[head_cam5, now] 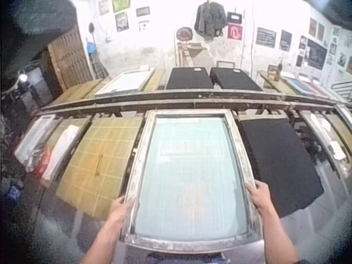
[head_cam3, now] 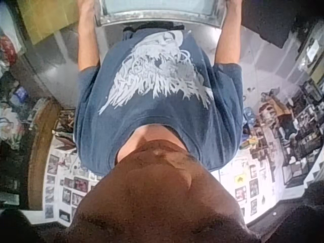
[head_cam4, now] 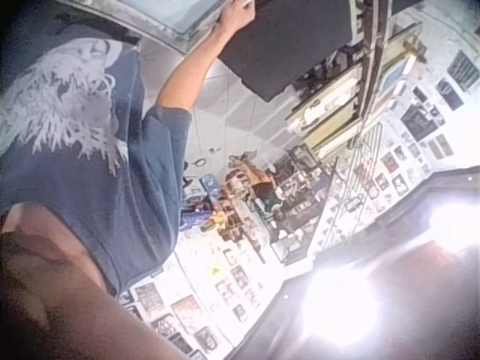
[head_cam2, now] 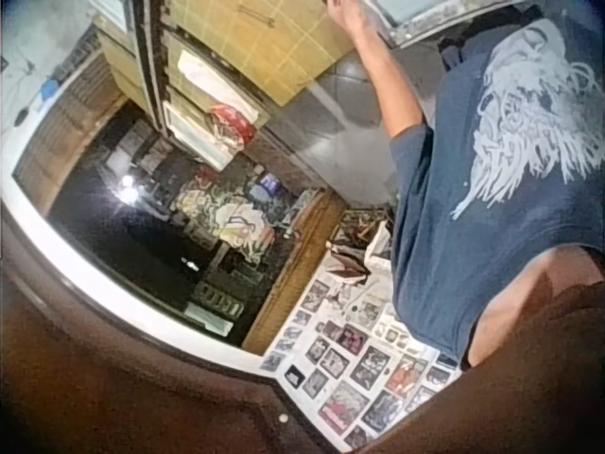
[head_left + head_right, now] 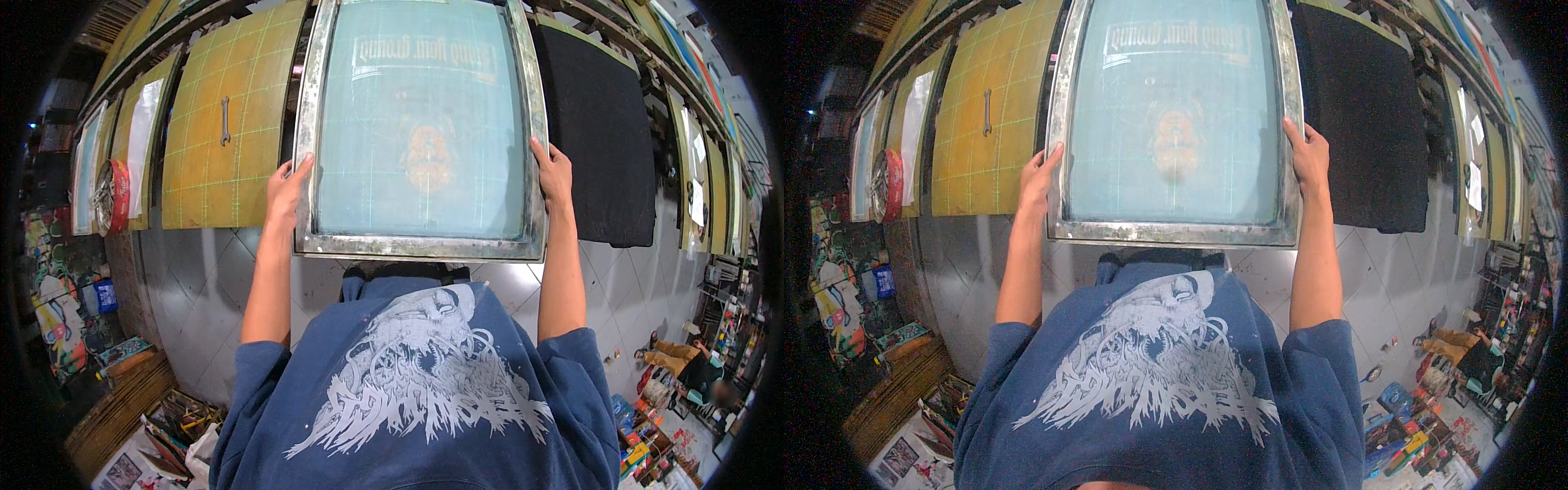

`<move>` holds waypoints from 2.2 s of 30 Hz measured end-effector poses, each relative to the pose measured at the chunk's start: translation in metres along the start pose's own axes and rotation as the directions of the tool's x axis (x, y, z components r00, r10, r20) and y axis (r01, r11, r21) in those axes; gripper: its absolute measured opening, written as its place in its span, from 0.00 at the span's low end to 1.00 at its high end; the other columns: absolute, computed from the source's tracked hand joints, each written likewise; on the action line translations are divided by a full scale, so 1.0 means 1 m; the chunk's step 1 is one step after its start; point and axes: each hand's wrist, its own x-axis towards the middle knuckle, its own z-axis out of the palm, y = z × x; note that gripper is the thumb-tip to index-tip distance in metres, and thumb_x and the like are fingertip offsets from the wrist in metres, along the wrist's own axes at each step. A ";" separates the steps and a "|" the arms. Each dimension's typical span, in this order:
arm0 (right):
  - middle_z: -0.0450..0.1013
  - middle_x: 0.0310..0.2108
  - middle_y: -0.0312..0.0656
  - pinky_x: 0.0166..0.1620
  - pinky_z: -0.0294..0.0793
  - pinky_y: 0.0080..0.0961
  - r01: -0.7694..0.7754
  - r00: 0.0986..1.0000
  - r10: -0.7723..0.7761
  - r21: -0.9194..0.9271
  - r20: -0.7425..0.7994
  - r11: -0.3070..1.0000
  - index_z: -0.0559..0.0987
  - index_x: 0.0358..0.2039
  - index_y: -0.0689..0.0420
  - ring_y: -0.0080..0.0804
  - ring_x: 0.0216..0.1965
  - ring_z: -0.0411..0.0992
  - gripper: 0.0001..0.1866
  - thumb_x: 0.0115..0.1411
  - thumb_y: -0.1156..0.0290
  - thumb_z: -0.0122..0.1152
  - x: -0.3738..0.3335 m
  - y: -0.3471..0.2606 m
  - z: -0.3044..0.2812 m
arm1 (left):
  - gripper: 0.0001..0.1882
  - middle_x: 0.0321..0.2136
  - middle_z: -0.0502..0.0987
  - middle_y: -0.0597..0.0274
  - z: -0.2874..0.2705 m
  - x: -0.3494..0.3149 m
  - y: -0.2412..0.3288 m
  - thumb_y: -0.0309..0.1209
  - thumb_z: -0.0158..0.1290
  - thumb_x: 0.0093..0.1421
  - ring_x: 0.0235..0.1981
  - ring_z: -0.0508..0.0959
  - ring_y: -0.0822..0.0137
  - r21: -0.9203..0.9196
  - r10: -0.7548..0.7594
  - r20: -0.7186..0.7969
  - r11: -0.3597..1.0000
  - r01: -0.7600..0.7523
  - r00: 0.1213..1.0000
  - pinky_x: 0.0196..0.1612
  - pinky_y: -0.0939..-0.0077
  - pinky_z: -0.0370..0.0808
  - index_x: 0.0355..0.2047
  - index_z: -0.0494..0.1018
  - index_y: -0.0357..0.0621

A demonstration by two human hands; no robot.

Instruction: The person handles a rectangular screen frame, placing it on a workbench and securing it with metal clips. They repeatedly adjust the frame's position and fasten clips along the edges to hold it in place on the bench.

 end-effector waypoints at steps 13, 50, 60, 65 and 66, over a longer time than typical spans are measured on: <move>0.80 0.37 0.43 0.42 0.72 0.22 -0.023 0.999 0.021 0.065 0.034 0.998 0.80 0.48 0.67 0.23 0.36 0.75 0.28 0.60 0.52 0.66 0.005 0.011 0.000 | 0.34 0.42 0.79 0.57 -0.003 0.005 -0.007 0.47 0.67 0.54 0.43 0.77 0.70 -0.028 -0.021 0.032 0.999 0.022 0.999 0.47 0.74 0.71 0.52 0.72 0.34; 0.79 0.37 0.45 0.42 0.73 0.23 -0.078 0.997 0.078 0.037 -0.009 0.996 0.79 0.49 0.68 0.25 0.36 0.75 0.28 0.60 0.54 0.66 0.001 0.000 0.002 | 0.37 0.46 0.77 0.51 0.000 0.002 0.005 0.48 0.66 0.55 0.46 0.77 0.66 -0.008 -0.160 0.006 0.987 0.160 0.987 0.51 0.70 0.71 0.55 0.69 0.31; 0.79 0.38 0.45 0.43 0.73 0.25 -0.082 0.995 0.080 0.034 0.063 0.996 0.78 0.49 0.68 0.26 0.37 0.75 0.27 0.63 0.54 0.62 0.007 -0.001 0.002 | 0.32 0.40 0.79 0.57 0.001 0.002 0.006 0.47 0.66 0.55 0.41 0.77 0.70 -0.048 -0.099 0.019 0.994 0.100 0.995 0.48 0.74 0.70 0.51 0.73 0.36; 0.78 0.42 0.46 0.46 0.73 0.26 -0.042 0.992 0.035 0.057 0.123 0.997 0.77 0.51 0.67 0.27 0.41 0.75 0.29 0.66 0.51 0.58 0.008 0.005 0.000 | 0.30 0.39 0.80 0.59 0.005 -0.003 0.006 0.47 0.66 0.54 0.41 0.76 0.71 0.015 -0.031 -0.028 0.999 0.032 0.999 0.47 0.75 0.69 0.48 0.75 0.36; 0.78 0.42 0.46 0.46 0.73 0.27 -0.038 0.989 0.026 0.080 0.148 0.996 0.77 0.52 0.67 0.28 0.42 0.74 0.29 0.66 0.51 0.57 0.007 0.004 0.000 | 0.30 0.39 0.80 0.59 0.004 -0.002 0.002 0.48 0.66 0.54 0.41 0.76 0.71 0.001 -0.031 -0.017 1.000 0.031 0.999 0.47 0.75 0.69 0.48 0.76 0.36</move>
